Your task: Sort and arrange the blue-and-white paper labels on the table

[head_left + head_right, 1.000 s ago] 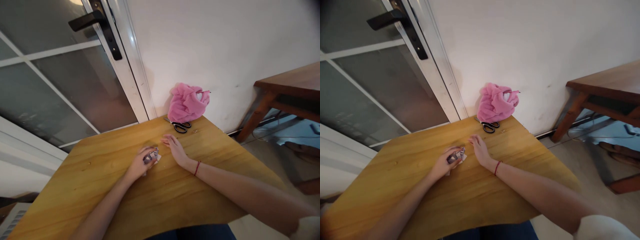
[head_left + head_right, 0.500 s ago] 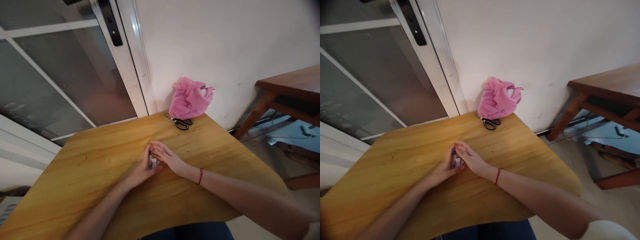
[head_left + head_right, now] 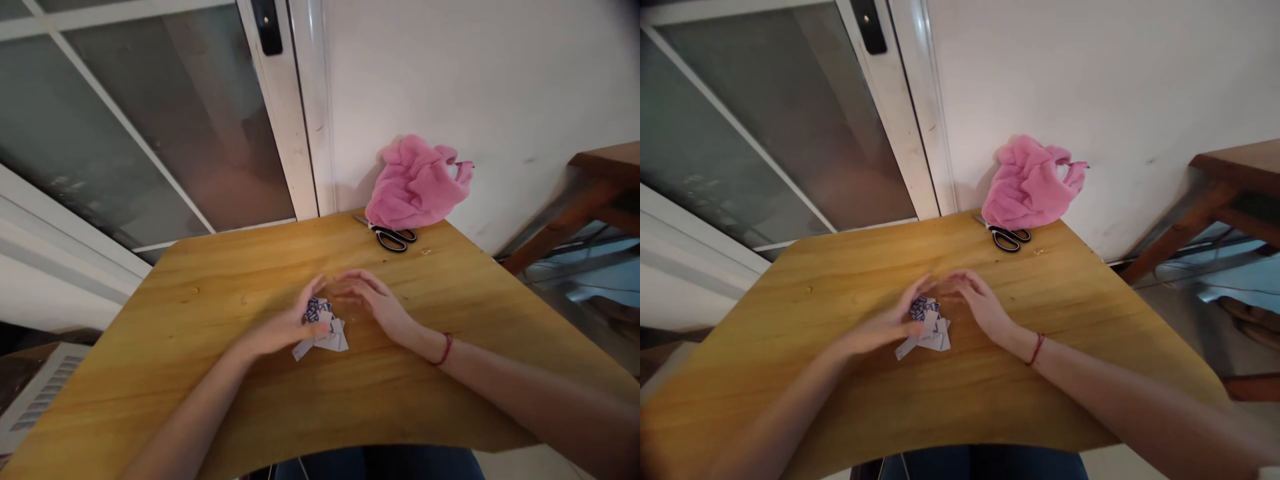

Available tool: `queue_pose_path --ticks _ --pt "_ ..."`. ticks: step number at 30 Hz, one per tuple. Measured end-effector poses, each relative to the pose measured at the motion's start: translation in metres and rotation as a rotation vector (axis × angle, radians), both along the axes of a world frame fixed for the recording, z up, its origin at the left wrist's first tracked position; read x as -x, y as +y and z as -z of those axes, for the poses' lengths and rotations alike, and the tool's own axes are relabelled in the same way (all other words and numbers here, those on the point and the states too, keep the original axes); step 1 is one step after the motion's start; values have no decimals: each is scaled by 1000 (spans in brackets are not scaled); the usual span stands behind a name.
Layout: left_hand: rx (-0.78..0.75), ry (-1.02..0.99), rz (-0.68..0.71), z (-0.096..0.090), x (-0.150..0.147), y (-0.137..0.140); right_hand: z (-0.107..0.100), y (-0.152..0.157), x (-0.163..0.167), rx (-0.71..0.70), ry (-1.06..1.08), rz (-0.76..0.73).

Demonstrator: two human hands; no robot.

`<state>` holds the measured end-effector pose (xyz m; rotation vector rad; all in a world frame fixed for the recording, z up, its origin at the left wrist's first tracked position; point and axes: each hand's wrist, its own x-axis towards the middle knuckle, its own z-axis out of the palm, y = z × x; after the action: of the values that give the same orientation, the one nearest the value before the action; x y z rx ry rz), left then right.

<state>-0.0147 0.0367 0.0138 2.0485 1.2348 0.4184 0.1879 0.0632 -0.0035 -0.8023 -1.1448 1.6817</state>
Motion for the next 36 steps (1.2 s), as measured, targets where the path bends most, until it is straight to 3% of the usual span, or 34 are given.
queue_pose_path --ticks 3,6,8,10,17,20,25,29,33,36 --pt "-86 -23 -135 -10 8 2 0 -1 -7 28 -69 89" --pt "-134 113 -198 -5 5 2 2 -8 -3 73 -74 -57" --pt "-109 154 -177 1 -3 -1 3 -14 1 86 -43 -194" --pt "-72 174 -147 3 -9 -4 2 -17 3 62 -36 -233" --pt "-1 181 -112 -2 -13 -8 2 0 -9 -17 -161 36" --pt "68 183 -77 -8 -8 -4 2 4 -11 -20 -204 46" --pt "220 212 112 -24 6 -4 2 4 -10 -59 -224 4" --pt "100 252 159 -19 6 -11 3 4 -8 -76 -275 9" --pt "19 240 134 -3 -3 -12 6 -3 -5 -201 -388 -28" --pt "-25 199 80 2 -7 -7 6 -11 -5 -421 -549 29"
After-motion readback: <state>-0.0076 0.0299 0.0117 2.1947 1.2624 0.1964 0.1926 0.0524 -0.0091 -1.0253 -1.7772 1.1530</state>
